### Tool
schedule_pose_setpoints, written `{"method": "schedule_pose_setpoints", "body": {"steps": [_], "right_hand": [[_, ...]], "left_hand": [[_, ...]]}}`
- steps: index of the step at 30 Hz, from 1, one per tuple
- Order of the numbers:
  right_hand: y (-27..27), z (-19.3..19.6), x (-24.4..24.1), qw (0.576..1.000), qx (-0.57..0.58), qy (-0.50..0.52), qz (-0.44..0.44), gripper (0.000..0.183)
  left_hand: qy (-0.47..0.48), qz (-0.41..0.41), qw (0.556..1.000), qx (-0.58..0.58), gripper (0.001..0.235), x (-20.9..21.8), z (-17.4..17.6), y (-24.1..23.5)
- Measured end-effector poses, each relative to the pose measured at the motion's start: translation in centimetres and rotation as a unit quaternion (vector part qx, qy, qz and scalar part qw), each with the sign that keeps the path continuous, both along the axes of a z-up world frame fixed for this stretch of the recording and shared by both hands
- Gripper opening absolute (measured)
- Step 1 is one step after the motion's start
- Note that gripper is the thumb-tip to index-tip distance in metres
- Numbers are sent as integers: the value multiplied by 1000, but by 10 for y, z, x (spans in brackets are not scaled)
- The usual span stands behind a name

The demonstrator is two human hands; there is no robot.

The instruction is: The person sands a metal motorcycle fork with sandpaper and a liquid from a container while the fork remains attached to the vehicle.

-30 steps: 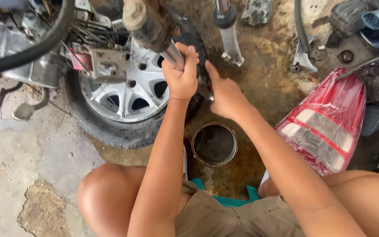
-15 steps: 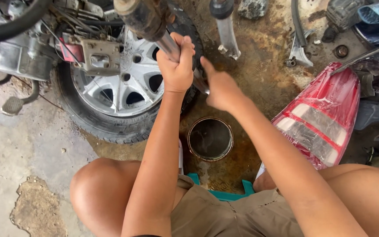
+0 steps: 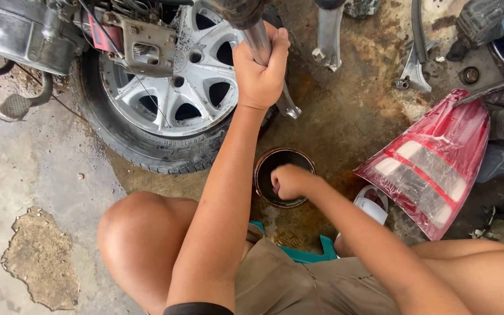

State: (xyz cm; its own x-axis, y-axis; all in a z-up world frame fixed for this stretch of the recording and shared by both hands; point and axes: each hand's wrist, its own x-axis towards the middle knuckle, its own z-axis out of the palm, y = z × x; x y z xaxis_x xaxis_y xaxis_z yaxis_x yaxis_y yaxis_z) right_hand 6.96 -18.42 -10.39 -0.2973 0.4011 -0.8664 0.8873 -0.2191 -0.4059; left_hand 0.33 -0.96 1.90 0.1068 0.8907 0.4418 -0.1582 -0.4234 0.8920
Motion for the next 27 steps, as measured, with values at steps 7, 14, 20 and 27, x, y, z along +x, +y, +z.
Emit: {"method": "schedule_pose_setpoints", "body": {"steps": [7,14,20,27], "right_hand": [[-41,-125,-7,987,57,-137,-65,90],[-51,-138,-12,981,64,-162,88,26],[-52,-139,-12,994,66,-83,-6,25],[-3,-68,33,965,-1,66,-255,36]], "left_hand": [[-19,-7,1000,-4,27,1,-1,-2],[-15,-25,999,-25,26,-1,-3,-3],[-22,-27,999,-21,27,0,-1,-1],[16,-24,999,-17,28,-3,3,0]]}}
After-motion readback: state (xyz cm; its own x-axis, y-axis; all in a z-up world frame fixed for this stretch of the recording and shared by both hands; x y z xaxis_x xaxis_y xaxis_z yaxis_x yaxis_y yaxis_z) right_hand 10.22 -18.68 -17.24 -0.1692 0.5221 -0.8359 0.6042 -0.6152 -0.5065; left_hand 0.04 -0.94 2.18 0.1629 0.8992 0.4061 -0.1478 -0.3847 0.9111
